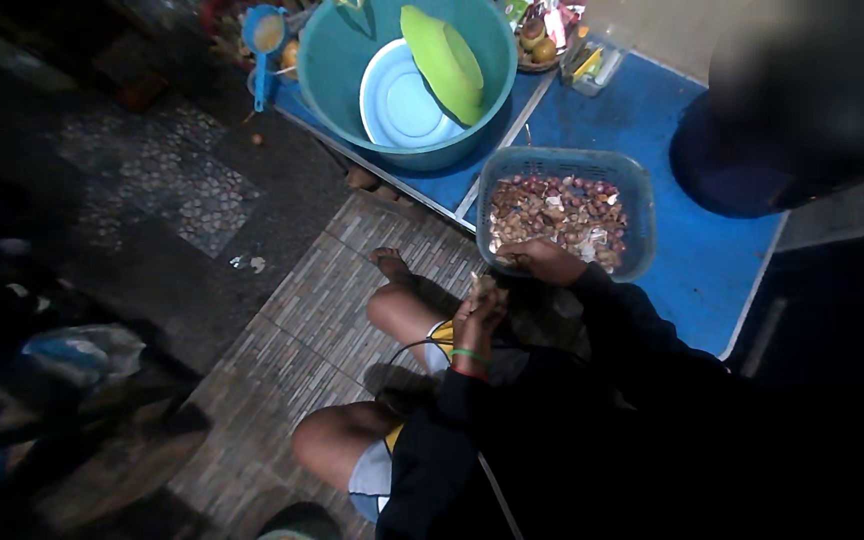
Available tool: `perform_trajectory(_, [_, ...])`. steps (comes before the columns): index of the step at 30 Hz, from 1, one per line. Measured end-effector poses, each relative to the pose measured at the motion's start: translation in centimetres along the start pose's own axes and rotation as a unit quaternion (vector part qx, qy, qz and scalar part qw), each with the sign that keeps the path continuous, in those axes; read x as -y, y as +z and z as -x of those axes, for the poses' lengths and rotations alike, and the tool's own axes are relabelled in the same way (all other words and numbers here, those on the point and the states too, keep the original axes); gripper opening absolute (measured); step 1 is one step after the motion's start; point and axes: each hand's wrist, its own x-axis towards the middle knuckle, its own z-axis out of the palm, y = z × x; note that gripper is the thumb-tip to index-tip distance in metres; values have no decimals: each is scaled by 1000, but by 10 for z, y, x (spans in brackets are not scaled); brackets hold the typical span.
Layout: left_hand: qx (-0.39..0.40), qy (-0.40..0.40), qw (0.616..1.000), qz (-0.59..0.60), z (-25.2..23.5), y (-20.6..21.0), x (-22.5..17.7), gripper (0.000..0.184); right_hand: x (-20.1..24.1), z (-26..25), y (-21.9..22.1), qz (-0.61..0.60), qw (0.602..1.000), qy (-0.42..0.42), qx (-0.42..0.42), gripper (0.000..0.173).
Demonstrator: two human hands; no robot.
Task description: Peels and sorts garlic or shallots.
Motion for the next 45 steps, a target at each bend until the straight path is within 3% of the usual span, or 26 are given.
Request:
perform_trajectory(6, [1, 4, 1000, -1, -1, -1, -2, 23, -17, -10, -15, 23, 996, 52, -73, 30])
perform_trajectory(8, [0, 8, 1000, 2, 0, -3, -2, 23, -25, -12, -23, 43, 984, 127, -115, 35])
perform_trajectory(11, [-1, 7, 1000, 9, 1, -3, -2, 21, -35, -10, -36, 76, 950, 242, -185, 29])
perform_trajectory(14, [1, 4, 1000, 13, 1, -2, -2, 20, -49, -10, -38, 94, 937, 276, -191, 24])
perform_trajectory(21, [0, 0, 1000, 12, -1, -2, -1, 22, -65, -12, -27, 40, 936, 272, -219, 31])
perform_trajectory(26, [3, 8, 1000, 8, -2, -4, 0, 18, -65, -3, -32, -108, 927, 229, -275, 39])
perform_trajectory(28, [2, 6, 1000, 5, -1, -3, 0, 18, -66, 2, -32, -202, 917, 192, -287, 34])
perform_trajectory(34, [-1, 0, 1000, 3, -2, -1, 0, 20, -44, 19, -33, -464, 844, 143, -226, 34])
perform_trajectory(42, [-6, -2, 1000, -1, 0, 1, 0, 20, -33, 29, -34, -547, 817, 72, -167, 37])
perform_trajectory(45, [-7, -2, 1000, -4, 1, 1, 0, 21, -34, 28, -34, -519, 836, 73, -164, 38])
